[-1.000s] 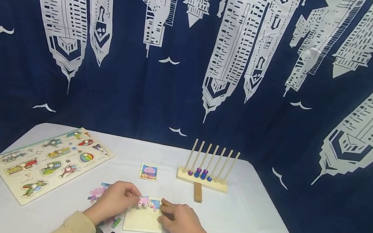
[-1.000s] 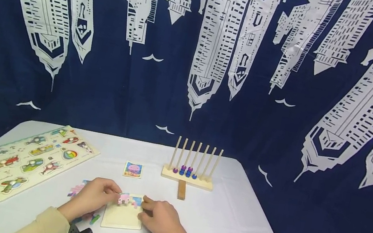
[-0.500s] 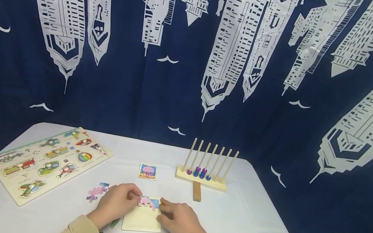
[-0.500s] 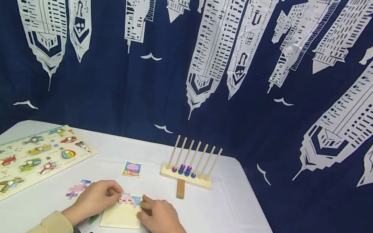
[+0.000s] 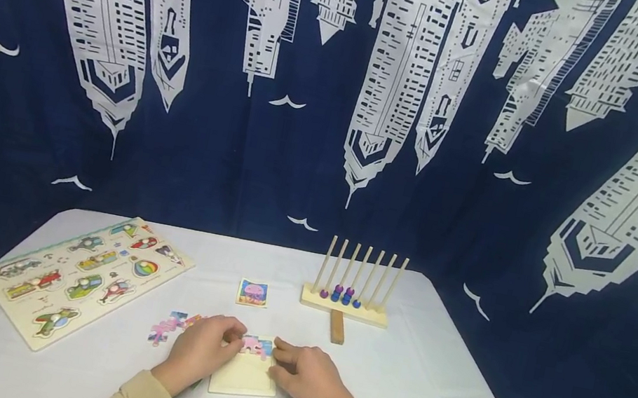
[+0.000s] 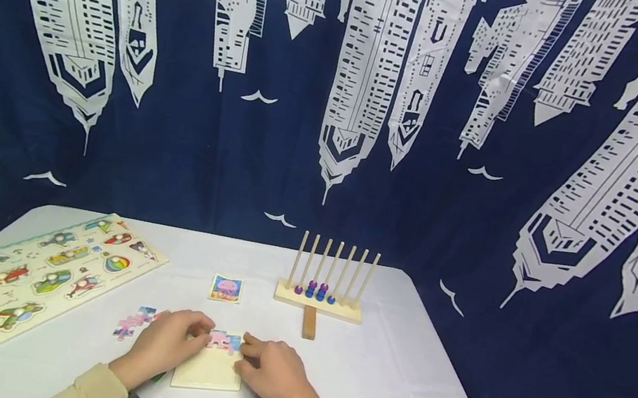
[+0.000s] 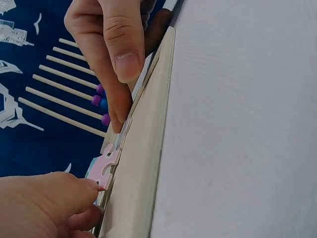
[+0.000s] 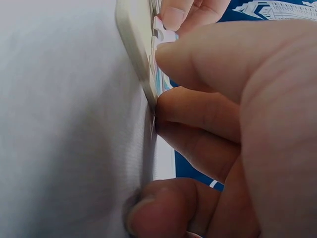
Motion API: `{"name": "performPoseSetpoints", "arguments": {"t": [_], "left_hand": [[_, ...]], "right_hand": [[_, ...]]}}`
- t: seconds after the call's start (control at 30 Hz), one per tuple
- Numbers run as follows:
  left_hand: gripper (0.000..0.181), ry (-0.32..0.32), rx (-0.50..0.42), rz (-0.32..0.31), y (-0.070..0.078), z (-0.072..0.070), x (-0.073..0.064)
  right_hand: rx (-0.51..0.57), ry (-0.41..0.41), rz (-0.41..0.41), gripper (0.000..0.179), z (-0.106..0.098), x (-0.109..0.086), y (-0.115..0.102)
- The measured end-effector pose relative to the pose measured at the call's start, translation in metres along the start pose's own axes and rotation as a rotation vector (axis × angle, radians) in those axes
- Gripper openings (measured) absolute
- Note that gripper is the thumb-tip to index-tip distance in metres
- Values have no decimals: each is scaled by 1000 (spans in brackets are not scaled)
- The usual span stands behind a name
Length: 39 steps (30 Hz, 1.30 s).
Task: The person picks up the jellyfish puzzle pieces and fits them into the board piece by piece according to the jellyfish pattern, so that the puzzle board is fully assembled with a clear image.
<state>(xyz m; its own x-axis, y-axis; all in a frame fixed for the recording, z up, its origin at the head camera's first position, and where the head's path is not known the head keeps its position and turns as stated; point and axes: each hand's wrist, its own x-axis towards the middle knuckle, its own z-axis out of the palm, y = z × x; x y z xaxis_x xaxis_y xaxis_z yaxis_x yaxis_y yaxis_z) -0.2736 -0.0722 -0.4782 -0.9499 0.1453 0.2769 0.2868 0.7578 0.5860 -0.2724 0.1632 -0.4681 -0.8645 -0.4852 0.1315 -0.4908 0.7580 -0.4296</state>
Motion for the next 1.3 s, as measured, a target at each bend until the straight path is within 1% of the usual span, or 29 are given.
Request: {"name": "performPoseSetpoints", "arguments": {"t": [0.1, 0.2, 0.27, 0.33, 0.47, 0.53, 0.57, 0.87, 1.2, 1.27, 1.3], "left_hand": [[19, 6, 30, 19, -1, 0, 0], [21, 13, 41, 32, -2, 0, 0], [22, 23, 54, 53, -1, 1, -1], [21, 24, 74, 97, -1, 1, -1], [20, 2, 158, 231, -1, 3, -1], [21, -17, 189, 277, -1, 4, -1], [20, -21, 199, 290, -1, 5, -1], [17, -9, 210, 315, -1, 5, -1], [18, -14, 256, 346, 1, 4, -1], [17, 10, 235, 321, 2, 3, -1], [17, 39, 219, 295, 3, 3, 0]], "right_hand": [[-4, -3, 4, 37, -1, 0, 0], [-3, -5, 7, 37, -1, 0, -1], [-3, -2, 4, 37, -1, 0, -1], [-8, 3, -3, 37, -2, 0, -1], [-13, 6, -12, 37, -3, 0, -1], [-16, 4, -12, 37, -3, 1, 0], [-16, 3, -10, 37, -3, 1, 0], [-12, 3, -10, 37, -3, 1, 0], [-6, 2, -10, 36, -3, 1, -1], [-9, 4, -10, 36, -3, 1, -1], [-11, 5, -11, 36, -3, 1, -1]]}}
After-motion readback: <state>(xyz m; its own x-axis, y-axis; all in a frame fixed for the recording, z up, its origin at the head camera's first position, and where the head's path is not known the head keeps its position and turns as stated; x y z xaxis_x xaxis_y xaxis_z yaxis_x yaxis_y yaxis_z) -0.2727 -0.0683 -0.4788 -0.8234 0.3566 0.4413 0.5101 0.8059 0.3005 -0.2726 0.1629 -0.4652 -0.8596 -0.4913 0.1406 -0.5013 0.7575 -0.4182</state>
